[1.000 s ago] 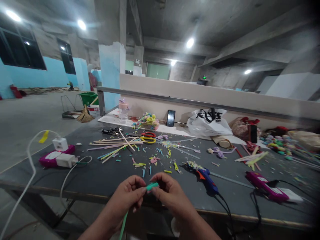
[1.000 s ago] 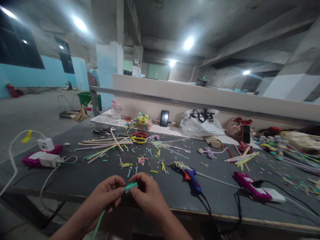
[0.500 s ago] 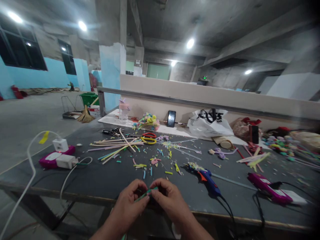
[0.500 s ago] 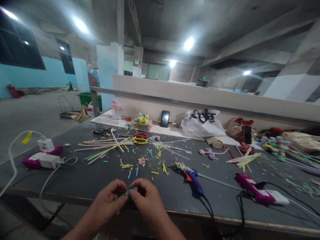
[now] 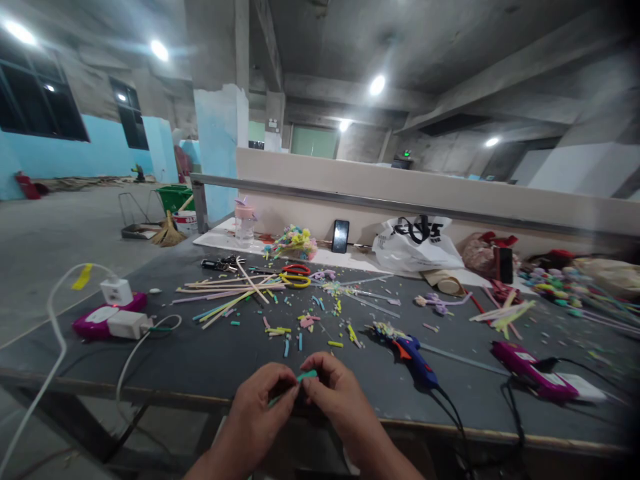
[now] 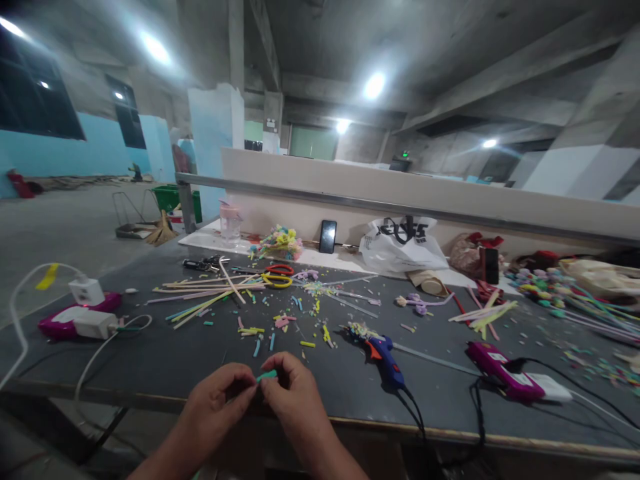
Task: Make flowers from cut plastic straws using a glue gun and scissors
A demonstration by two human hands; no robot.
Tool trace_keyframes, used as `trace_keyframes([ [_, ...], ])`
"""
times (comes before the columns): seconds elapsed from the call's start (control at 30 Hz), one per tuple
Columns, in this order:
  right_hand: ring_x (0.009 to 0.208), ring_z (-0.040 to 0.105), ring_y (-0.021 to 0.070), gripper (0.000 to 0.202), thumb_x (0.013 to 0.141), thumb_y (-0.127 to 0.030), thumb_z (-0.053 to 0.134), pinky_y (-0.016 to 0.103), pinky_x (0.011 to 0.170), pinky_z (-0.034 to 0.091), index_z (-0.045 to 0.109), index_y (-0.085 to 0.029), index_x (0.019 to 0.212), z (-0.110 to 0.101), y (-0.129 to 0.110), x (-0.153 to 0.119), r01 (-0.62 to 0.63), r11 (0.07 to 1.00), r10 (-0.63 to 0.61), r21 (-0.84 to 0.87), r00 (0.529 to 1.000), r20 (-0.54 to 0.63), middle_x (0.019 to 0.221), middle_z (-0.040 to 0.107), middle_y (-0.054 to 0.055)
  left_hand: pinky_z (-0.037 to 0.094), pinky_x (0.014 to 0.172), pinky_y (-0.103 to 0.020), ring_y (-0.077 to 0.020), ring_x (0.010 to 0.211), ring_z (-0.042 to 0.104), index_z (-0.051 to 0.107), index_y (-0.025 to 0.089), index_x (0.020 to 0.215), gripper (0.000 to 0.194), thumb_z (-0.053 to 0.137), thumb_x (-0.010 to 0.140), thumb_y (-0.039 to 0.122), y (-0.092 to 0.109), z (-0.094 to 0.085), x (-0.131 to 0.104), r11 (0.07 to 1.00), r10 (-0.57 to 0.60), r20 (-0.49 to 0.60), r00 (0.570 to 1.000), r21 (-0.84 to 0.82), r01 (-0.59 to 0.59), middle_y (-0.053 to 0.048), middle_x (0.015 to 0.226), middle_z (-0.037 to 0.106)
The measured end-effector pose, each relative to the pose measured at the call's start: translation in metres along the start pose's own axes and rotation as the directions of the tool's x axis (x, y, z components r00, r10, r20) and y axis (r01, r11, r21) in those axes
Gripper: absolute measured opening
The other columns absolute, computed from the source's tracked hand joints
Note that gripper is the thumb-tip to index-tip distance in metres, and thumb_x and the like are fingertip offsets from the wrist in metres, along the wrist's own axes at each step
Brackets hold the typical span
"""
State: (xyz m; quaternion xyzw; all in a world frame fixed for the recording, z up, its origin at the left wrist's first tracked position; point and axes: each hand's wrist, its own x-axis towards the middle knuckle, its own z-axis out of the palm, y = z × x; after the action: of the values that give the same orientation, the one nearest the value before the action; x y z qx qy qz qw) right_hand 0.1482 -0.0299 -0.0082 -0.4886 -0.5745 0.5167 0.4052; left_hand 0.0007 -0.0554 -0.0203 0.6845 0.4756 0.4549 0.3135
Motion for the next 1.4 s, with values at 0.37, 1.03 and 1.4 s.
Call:
trace_keyframes([
  [0.37, 0.046, 0.045, 0.0087, 0.011, 0.058, -0.018, 0.052, 0.019, 0.045, 0.031, 0.053, -0.018, 0.069, 0.001, 0.004, 0.002, -0.082, 0.996, 0.083, 0.030, 0.996, -0.035, 0.047, 0.048, -0.007, 0.041, 0.061, -0.022, -0.0132, 0.067, 0.055, 0.057, 0.019, 0.072, 0.010, 0.049, 0.079, 0.019, -0.004, 0.003, 0.003, 0.997, 0.016, 0.005, 1.000, 0.080, -0.017, 0.000, 0.071, 0.059],
  [1.03, 0.051, 0.047, 0.0088, 0.020, 0.063, -0.030, 0.068, 0.022, 0.053, 0.036, 0.055, -0.017, 0.071, -0.005, -0.011, -0.009, -0.159, 0.920, 0.150, 0.360, 0.987, 0.053, 0.056, 0.053, -0.004, 0.045, 0.075, -0.027, -0.0148, 0.084, 0.054, 0.052, 0.020, 0.092, 0.017, 0.050, 0.078, 0.012, -0.006, 0.003, 0.000, 0.988, 0.153, 0.007, 0.988, 0.013, -0.153, -0.003, 0.090, 0.056],
  [1.4, 0.050, 0.047, 0.0087, 0.020, 0.059, -0.030, 0.069, 0.022, 0.052, 0.037, 0.055, -0.017, 0.066, -0.003, -0.009, -0.009, -0.227, 0.923, 0.215, 0.311, 0.974, 0.072, 0.053, 0.052, -0.005, 0.044, 0.070, -0.024, -0.0131, 0.078, 0.055, 0.055, 0.019, 0.083, 0.010, 0.049, 0.078, 0.014, -0.005, 0.002, -0.002, 0.983, 0.178, 0.010, 0.984, 0.039, -0.179, -0.002, 0.084, 0.059],
])
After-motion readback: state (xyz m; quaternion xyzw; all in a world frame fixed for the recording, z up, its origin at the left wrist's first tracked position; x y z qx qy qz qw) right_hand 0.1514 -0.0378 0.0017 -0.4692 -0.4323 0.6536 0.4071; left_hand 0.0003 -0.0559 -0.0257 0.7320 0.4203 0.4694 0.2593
